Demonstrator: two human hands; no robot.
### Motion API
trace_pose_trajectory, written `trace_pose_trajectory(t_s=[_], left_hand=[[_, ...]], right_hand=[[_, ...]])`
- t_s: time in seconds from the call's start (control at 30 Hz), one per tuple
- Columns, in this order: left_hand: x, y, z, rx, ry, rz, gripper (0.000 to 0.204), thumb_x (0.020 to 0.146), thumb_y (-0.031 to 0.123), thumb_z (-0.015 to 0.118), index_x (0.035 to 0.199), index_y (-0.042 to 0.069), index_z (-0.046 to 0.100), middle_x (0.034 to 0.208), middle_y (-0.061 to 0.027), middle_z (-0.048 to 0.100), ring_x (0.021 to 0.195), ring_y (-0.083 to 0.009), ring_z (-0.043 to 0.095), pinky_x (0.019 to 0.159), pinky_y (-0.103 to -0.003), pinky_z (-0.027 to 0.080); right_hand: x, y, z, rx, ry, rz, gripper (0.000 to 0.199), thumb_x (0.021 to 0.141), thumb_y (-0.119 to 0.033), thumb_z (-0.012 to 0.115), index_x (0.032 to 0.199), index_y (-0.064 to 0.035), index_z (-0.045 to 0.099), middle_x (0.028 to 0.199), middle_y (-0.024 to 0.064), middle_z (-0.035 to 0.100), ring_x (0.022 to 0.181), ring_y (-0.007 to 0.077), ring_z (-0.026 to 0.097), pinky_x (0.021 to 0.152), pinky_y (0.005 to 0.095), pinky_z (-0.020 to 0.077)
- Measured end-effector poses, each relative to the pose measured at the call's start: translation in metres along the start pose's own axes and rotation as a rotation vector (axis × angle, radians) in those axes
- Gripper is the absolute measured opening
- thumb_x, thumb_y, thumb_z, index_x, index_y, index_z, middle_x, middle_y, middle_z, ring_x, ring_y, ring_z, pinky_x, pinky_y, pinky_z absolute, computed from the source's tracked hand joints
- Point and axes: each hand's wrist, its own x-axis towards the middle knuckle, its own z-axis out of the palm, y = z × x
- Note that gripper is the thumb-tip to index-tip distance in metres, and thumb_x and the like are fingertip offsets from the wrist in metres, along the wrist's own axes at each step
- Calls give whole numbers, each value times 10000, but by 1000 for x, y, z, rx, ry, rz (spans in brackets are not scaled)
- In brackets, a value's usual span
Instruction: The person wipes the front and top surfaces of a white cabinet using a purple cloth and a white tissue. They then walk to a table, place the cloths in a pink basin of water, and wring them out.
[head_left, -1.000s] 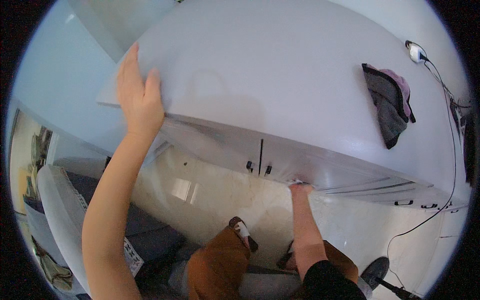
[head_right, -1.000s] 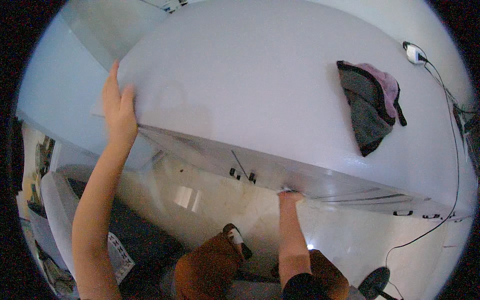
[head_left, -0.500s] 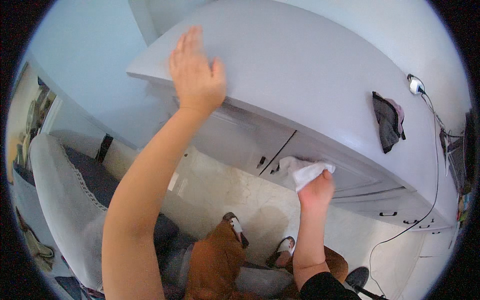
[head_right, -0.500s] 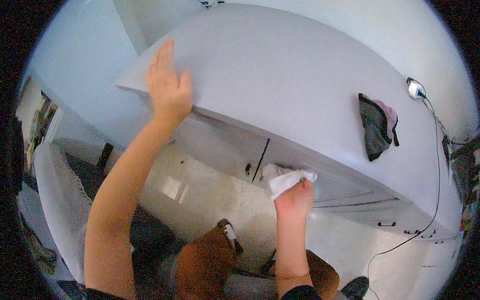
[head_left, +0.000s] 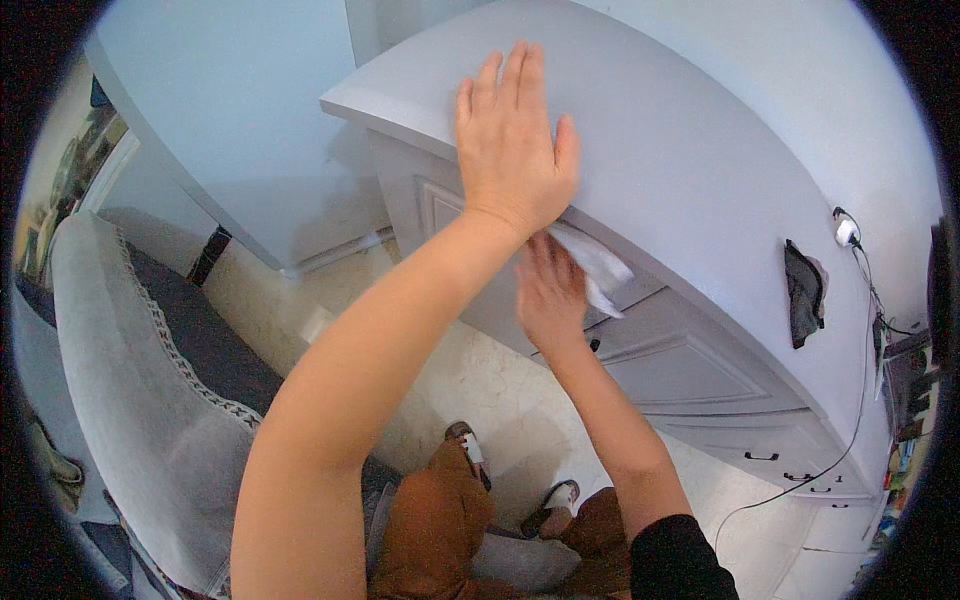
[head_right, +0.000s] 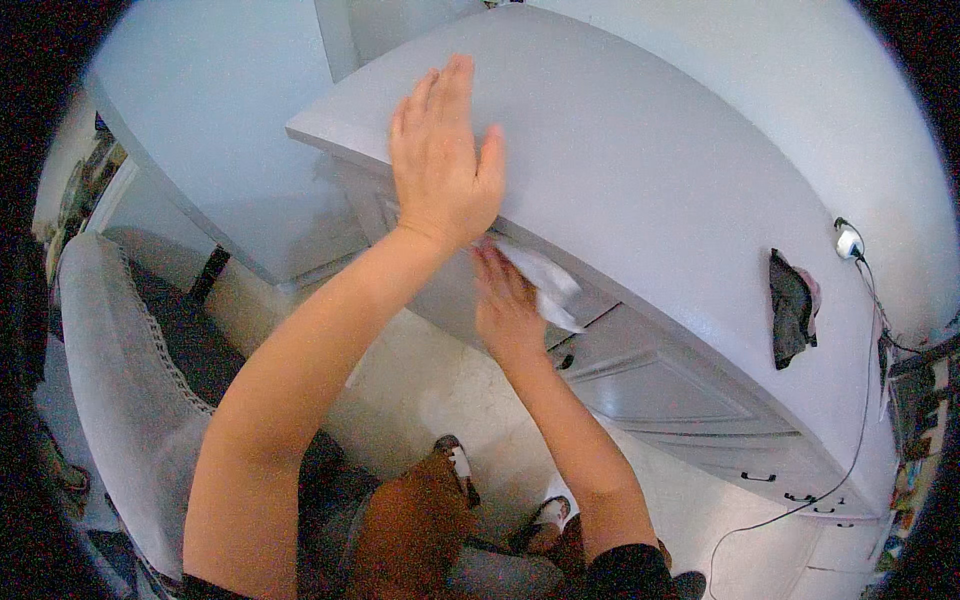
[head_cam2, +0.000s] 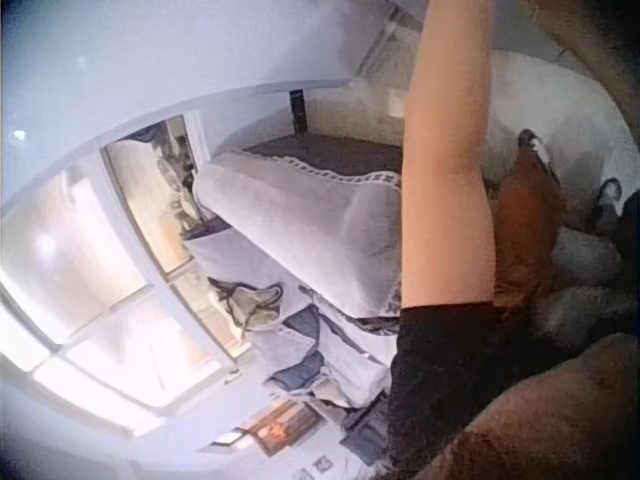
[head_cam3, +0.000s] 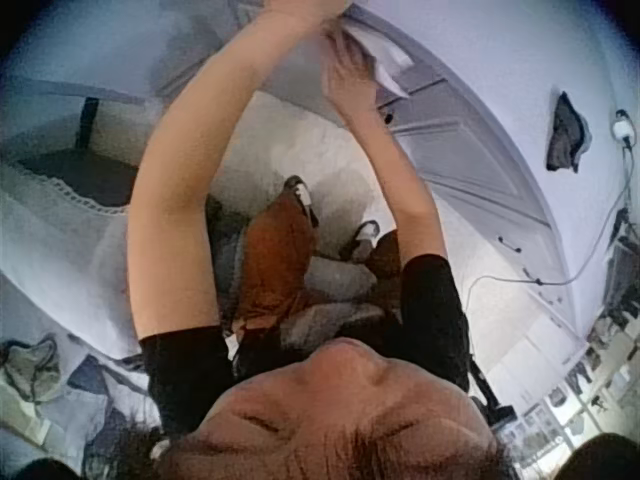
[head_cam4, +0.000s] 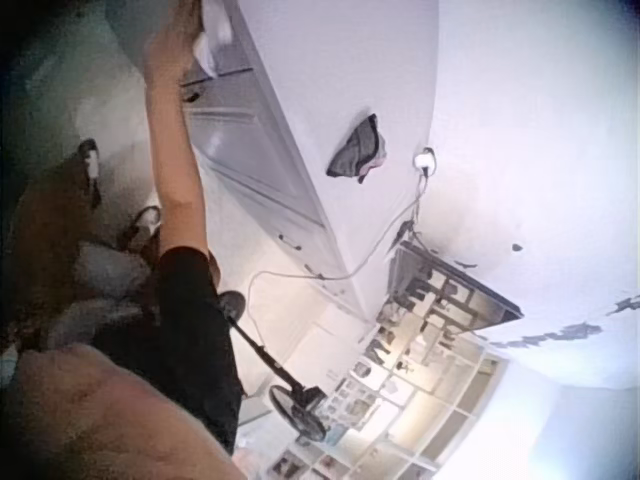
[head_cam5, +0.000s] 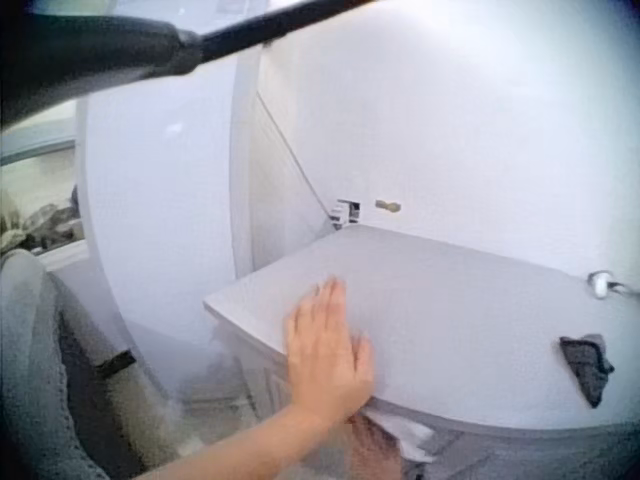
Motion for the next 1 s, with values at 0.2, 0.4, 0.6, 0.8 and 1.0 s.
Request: trace_pose_trajectory(t_s=[0.2, 0.4, 0.6, 0.8, 1.0], left_hand=[[-44, 2, -29, -302, 234, -172, 496, 833, 175, 480, 1273, -18, 356, 1318, -191, 370, 1222, -326, 339, 1035, -433, 208], [-153, 22, -31, -1162, 127, -983, 391, 925, 158, 347, 1288, 13, 348, 1332, -98, 347, 1231, -214, 333, 1029, -375, 259], [-135, 46, -2, -1224, -111, -816, 561, 925, 182, 374, 1408, 5, 151, 1483, -165, 87, 1373, -274, 106, 1078, -414, 164], [-155, 30, 38, -382, -183, -476, 662, 824, 108, 478, 1378, -63, 161, 1443, -287, 52, 1352, -417, 0, 1080, -520, 33], [-146, 35, 42, -301, -444, -416, 630, 811, 127, 469, 1318, -138, 204, 1404, -345, 92, 1330, -458, 48, 1096, -488, 38]], right_hand=[[36, -2, -43, 467, -140, -220, 596, 788, -40, 479, 1354, -29, 294, 1422, 156, 281, 1278, 330, 319, 1050, 417, 261], [44, 5, -95, 1024, -262, -116, 785, 680, 26, 396, 1420, -25, 141, 1484, 157, 129, 1374, 269, 128, 1112, 348, 90], [37, 11, -116, 1080, -290, 77, 741, 660, 6, 404, 1384, -12, 248, 1428, 172, 272, 1338, 303, 235, 1092, 362, 188], [38, 34, -221, 275, 18, -443, 513, 650, -15, 496, 1157, -46, 569, 1220, 112, 552, 1190, 330, 465, 998, 435, 351], [30, 120, -217, 59, -4, 142, 466, 830, -115, 498, 1290, -57, 446, 1372, 140, 389, 1330, 306, 252, 1069, 426, 217]])
